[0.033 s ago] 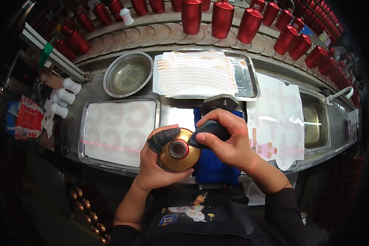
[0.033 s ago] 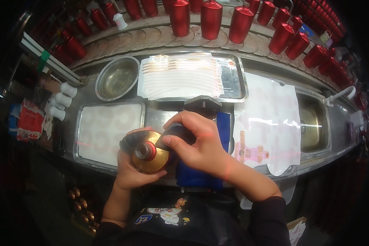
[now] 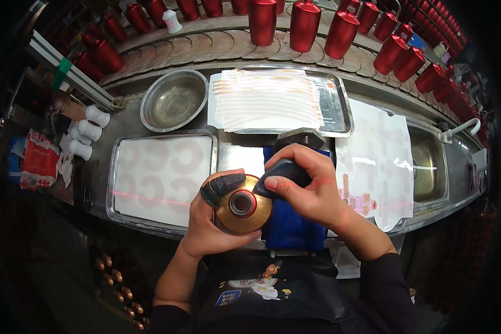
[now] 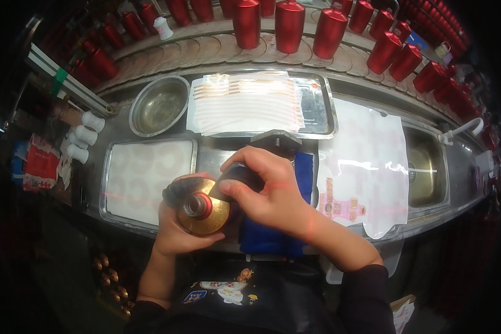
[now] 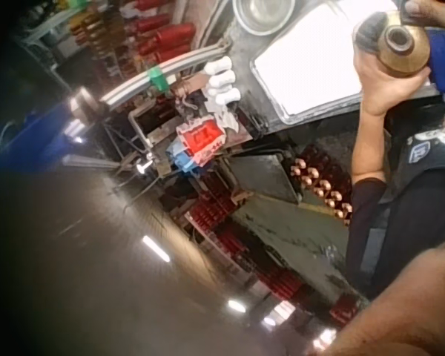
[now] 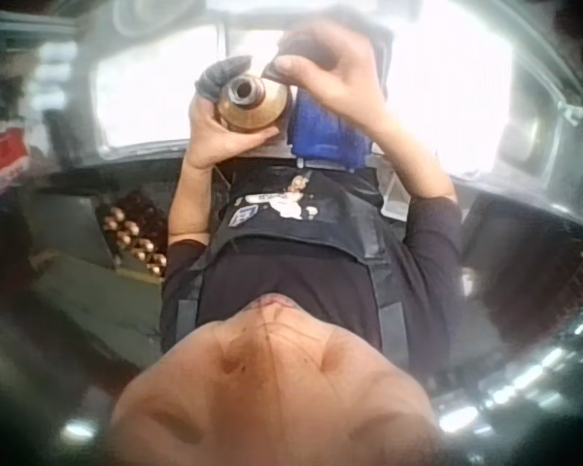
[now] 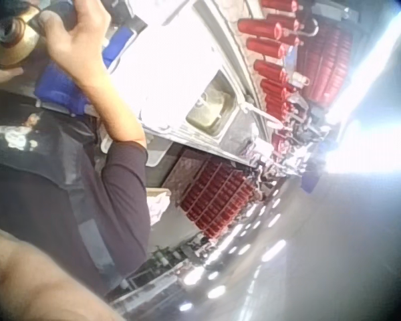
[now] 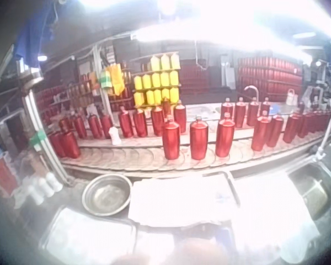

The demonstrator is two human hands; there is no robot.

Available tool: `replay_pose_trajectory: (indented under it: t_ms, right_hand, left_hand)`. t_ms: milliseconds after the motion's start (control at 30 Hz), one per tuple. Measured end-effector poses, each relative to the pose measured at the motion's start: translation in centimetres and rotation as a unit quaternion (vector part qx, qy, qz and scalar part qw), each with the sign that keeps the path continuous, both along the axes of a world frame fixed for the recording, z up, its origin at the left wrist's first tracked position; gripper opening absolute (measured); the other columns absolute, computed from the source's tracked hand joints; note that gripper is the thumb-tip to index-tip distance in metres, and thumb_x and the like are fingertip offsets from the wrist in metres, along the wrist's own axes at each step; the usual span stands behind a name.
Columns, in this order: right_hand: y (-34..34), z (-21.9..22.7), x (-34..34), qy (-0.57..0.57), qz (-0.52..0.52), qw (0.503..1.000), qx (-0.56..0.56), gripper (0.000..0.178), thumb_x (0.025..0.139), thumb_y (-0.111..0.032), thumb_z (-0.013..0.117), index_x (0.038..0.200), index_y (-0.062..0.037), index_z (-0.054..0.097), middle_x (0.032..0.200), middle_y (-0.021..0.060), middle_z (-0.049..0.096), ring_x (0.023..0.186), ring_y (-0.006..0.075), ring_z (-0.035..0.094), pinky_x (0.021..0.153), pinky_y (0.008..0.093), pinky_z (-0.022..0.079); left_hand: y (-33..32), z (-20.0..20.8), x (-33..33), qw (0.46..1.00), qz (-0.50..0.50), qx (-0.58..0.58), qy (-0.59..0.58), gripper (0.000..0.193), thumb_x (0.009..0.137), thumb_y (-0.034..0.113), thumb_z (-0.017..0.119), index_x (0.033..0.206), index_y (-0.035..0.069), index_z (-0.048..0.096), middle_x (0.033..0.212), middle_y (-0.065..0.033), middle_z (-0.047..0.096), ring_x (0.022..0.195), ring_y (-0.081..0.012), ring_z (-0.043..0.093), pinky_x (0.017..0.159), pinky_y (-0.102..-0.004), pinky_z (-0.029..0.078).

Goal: The person applies gold circular labels to the necks of red cylindrical bottles, then applies rectangular labels to the bottle bodies. The person wipes the bottles with a cloth and places finished bottles on a nearby rack.

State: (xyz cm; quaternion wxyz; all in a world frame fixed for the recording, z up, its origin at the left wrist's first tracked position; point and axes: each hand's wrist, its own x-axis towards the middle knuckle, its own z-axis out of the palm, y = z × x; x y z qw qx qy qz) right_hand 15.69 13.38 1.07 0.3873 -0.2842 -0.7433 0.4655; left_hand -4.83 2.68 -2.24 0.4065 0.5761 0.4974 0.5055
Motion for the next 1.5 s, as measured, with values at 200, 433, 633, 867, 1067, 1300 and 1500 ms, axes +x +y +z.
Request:
replay_pose_trajectory:
  t_ms: [200, 433, 633, 867, 1067, 1300, 1500]
  right_hand:
    - [2.0, -0.4, -1.6, -0.011, 0.04, 0.997, -0.066, 0.028, 0.083, -0.019, 0.081, 0.1, -0.0003, 0.068, 0.086, 0.0063, 0.067, 0.079, 0.0113, 0.061, 0.072, 0.0254, 0.049]
    - [2.5, 3.2, -3.6, -0.011, -0.016, 0.999, -0.049, 0.018, 0.082, -0.006, 0.078, 0.097, -0.0002, 0.07, 0.084, 0.0085, 0.069, 0.078, 0.0136, 0.064, 0.07, 0.0271, 0.051]
    - [-0.5, 3.0, 0.3, -0.048, 0.078, 0.996, 0.008, 0.021, 0.08, -0.005, 0.081, 0.098, 0.0009, 0.072, 0.088, 0.0105, 0.071, 0.081, 0.0172, 0.068, 0.073, 0.0273, 0.052]
    - [4.5, 2.1, -3.7, -0.086, 0.139, 0.981, -0.106, 0.02, 0.083, -0.005, 0.079, 0.1, 0.0013, 0.071, 0.089, 0.0049, 0.071, 0.084, 0.0085, 0.064, 0.075, 0.0243, 0.052]
    - [5.9, 5.6, -8.9, -0.182, 0.269, 0.934, -0.151, 0.025, 0.078, -0.008, 0.083, 0.098, 0.0013, 0.072, 0.087, 0.0033, 0.07, 0.085, 0.0091, 0.063, 0.077, 0.0245, 0.05]
    - [6.0, 4.7, -7.7, -0.174, 0.185, 0.961, -0.113, 0.021, 0.081, -0.008, 0.081, 0.098, 0.0005, 0.072, 0.087, 0.0048, 0.07, 0.086, 0.0085, 0.063, 0.079, 0.026, 0.051]
    - [5.1, 3.9, -5.7, -0.171, 0.077, 0.98, -0.064, 0.02, 0.08, -0.009, 0.079, 0.097, 0.0003, 0.071, 0.084, 0.0026, 0.069, 0.081, 0.0102, 0.063, 0.076, 0.0243, 0.05]
  left_hand:
    - [1.1, 0.1, -1.8, 0.983, -0.105, -0.063, -0.134, 0.099, 0.059, 0.013, 0.098, 0.142, 0.002, 0.046, 0.135, -0.0114, 0.06, 0.125, -0.0216, 0.059, 0.108, -0.0364, 0.045]
    - [2.2, 0.9, -3.6, 0.959, -0.222, -0.138, -0.11, 0.125, 0.054, 0.017, 0.1, 0.153, 0.002, 0.025, 0.151, -0.0116, 0.04, 0.136, -0.0225, 0.047, 0.114, -0.0338, 0.038]
    - [-1.6, -1.0, 1.0, 0.999, 0.025, 0.044, -0.007, 0.108, 0.06, 0.008, 0.099, 0.147, 0.004, 0.036, 0.138, -0.0108, 0.051, 0.126, -0.0214, 0.056, 0.108, -0.0351, 0.045]
    - [-0.2, -0.3, -1.5, 0.986, -0.089, -0.039, -0.135, 0.107, 0.063, 0.007, 0.096, 0.15, 0.002, 0.034, 0.139, -0.0115, 0.053, 0.132, -0.0228, 0.054, 0.112, -0.0368, 0.043]
    - [0.5, 0.0, -2.2, 0.982, -0.127, -0.073, -0.12, 0.113, 0.064, 0.012, 0.093, 0.153, 0.004, 0.023, 0.139, -0.014, 0.052, 0.127, -0.0245, 0.056, 0.108, -0.0372, 0.046]
    - [0.5, -1.1, -2.1, 0.978, -0.113, -0.09, -0.149, 0.108, 0.064, 0.015, 0.094, 0.149, 0.0, 0.03, 0.14, -0.015, 0.052, 0.13, -0.025, 0.055, 0.11, -0.038, 0.044]
    - [0.4, -0.7, -1.8, 0.991, -0.086, -0.016, -0.099, 0.106, 0.067, 0.007, 0.094, 0.153, 0.002, 0.032, 0.145, -0.0147, 0.051, 0.136, -0.0267, 0.051, 0.115, -0.0396, 0.04]
